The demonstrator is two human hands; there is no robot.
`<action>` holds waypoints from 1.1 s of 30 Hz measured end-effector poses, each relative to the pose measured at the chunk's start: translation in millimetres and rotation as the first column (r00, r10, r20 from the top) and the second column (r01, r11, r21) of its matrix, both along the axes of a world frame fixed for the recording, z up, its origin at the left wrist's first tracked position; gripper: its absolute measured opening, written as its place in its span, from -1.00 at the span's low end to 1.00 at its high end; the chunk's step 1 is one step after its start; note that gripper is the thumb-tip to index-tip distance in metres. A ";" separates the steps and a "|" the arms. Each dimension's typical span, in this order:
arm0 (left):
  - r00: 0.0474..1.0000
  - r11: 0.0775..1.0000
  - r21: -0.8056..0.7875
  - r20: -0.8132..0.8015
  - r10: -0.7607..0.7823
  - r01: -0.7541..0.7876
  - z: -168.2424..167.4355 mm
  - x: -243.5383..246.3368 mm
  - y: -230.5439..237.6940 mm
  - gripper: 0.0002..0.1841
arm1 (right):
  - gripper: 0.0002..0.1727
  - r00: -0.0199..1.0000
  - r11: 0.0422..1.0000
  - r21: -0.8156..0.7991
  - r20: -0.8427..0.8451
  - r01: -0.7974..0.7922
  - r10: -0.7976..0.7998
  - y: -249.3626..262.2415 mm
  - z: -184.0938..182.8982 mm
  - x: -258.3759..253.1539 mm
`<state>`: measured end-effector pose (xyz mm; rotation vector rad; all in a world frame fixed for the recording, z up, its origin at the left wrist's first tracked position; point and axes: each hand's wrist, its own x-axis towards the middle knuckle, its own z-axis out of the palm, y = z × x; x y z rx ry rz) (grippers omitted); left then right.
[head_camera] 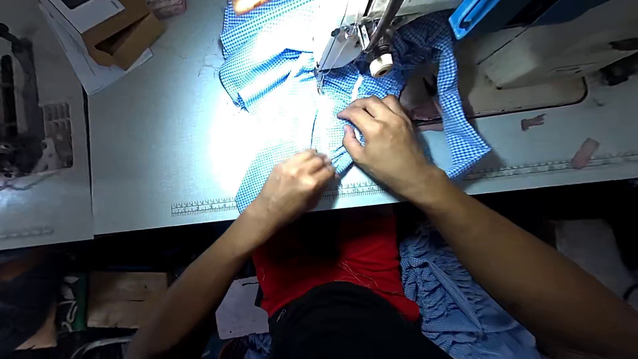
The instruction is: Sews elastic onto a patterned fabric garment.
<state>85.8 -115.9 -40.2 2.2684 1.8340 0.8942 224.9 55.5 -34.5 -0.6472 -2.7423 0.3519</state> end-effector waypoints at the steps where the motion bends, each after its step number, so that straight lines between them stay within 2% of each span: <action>1: 1.000 1.000 0.014 -0.002 0.000 0.000 1.6 9.8 -5.2 -0.80 | -0.63 1.000 1.000 0.016 -0.006 -0.001 0.001 1.6 0.1 0.2; 6: 0.995 0.994 0.069 0.070 0.077 -0.082 -7.8 33.6 -18.3 -0.80 | -0.62 1.000 0.999 0.033 -0.011 0.003 -0.003 2.4 -2.3 0.4; 15: 0.997 0.999 0.031 0.072 0.021 -0.023 -10.2 -21.8 24.7 -0.77 | -0.61 0.997 0.998 0.043 0.054 0.049 -0.051 26.0 -0.5 -21.0; 18: 0.999 0.998 0.060 0.037 0.000 -0.002 -11.6 -35.7 39.1 -0.76 | -0.61 0.996 0.992 0.093 0.028 0.086 -0.089 34.2 -2.3 -26.2; 21: 0.999 0.998 0.049 -0.020 0.031 -0.030 -7.5 -37.6 44.6 -0.75 | -0.64 0.996 0.986 0.142 -0.046 0.087 -0.081 21.4 5.8 -25.2; 24: 0.976 0.990 0.044 -0.170 0.137 -0.131 2.1 -16.3 36.4 -0.76 | -0.67 0.991 0.998 0.058 -0.128 -0.017 0.024 -0.8 4.1 -17.6; 26: 0.954 0.973 0.099 -0.202 0.223 -0.207 3.5 2.7 26.3 -0.77 | -0.67 0.991 1.000 -0.015 -0.135 -0.025 0.023 -1.6 -6.0 -12.7; 28: 0.950 0.956 0.135 -0.139 0.279 -0.261 0.4 15.3 20.7 -0.80 | -0.66 0.990 0.999 -0.037 -0.141 -0.012 0.007 3.6 -8.8 -11.2; 33: 0.958 0.962 0.053 0.113 0.262 -0.269 -8.5 11.1 19.8 -0.87 | -0.67 0.991 0.998 -0.046 -0.133 -0.036 0.029 7.5 -7.0 -9.1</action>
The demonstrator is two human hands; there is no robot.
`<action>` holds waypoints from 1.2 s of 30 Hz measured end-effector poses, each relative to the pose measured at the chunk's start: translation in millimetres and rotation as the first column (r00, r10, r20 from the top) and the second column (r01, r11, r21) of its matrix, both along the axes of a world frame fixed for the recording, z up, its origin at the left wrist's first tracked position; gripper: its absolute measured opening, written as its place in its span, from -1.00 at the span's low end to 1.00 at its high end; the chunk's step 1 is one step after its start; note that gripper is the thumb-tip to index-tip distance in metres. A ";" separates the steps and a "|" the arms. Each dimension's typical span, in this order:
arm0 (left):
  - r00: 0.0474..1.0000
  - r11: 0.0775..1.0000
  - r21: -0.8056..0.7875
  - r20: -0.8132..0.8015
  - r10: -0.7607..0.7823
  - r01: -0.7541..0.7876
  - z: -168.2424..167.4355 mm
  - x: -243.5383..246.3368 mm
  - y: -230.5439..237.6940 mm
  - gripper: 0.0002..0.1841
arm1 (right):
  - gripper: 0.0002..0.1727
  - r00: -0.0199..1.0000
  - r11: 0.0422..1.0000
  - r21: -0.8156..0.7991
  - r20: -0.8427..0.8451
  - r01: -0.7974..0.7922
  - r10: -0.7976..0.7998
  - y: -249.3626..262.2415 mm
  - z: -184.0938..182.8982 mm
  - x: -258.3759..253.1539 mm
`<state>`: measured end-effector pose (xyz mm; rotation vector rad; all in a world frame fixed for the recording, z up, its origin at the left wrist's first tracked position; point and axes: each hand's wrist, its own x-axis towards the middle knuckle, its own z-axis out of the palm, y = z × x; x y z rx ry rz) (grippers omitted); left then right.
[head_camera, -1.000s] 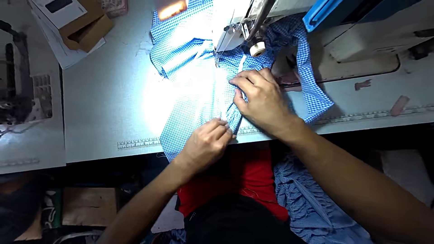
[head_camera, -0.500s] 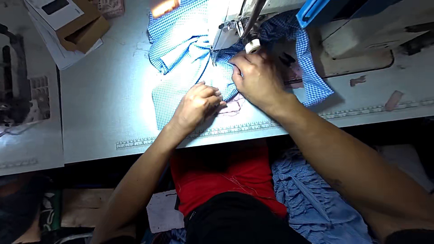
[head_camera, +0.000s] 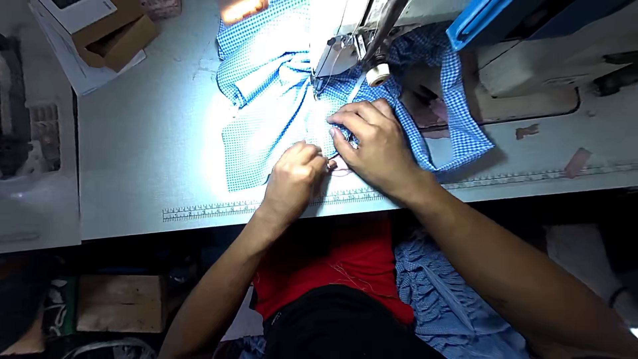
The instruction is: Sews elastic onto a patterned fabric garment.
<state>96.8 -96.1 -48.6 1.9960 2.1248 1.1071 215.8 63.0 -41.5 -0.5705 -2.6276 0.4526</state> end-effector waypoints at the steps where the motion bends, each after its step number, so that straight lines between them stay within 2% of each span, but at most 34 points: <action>1: 1.000 1.000 -0.014 0.027 -0.006 0.007 0.4 -1.4 -1.8 -0.89 | -0.67 1.000 1.000 -0.004 0.007 -0.005 0.005 -1.6 -0.1 2.1; 12: 0.996 1.000 -0.020 -0.082 0.018 -0.020 -5.0 -47.0 41.3 -0.76 | -0.61 0.996 0.996 0.078 0.068 0.048 -0.053 25.5 -4.4 -21.7; 17: 0.993 0.994 -0.103 -0.112 0.027 -0.039 -2.4 -62.1 59.9 -0.66 | -0.62 0.984 0.984 0.079 0.066 0.161 -0.166 37.5 -4.4 -37.2; 22: 0.984 0.990 -0.142 -0.174 -0.035 0.010 -1.7 -69.8 57.8 -0.64 | -0.63 0.979 0.972 0.114 -0.005 0.203 -0.204 47.2 -10.1 -47.5; 26: 0.981 0.993 -0.112 -0.185 -0.061 0.041 -3.4 -74.1 56.3 -0.65 | -0.64 0.981 0.974 0.119 0.019 0.191 -0.195 46.2 -9.4 -44.8; 29: 0.980 0.996 -0.087 -0.194 -0.053 0.037 -5.3 -74.2 56.0 -0.65 | -0.64 0.991 0.986 0.102 -0.006 0.135 -0.135 33.7 -2.5 -26.2; 32: 0.983 0.995 -0.085 -0.175 -0.060 0.046 -7.6 -74.7 56.1 -0.64 | -0.63 0.997 0.994 0.095 -0.059 0.060 -0.055 6.9 24.2 21.5; 34: 0.986 0.992 -0.108 -0.149 -0.076 0.060 -5.0 -78.0 57.1 -0.62 | -0.65 0.984 0.984 0.145 -0.159 0.107 -0.084 11.2 44.7 62.2; 36: 0.993 0.989 -0.135 -0.084 -0.078 0.066 4.0 -88.8 63.6 -0.60 | -0.66 0.942 0.953 0.152 -0.253 0.263 -0.219 47.8 70.3 115.3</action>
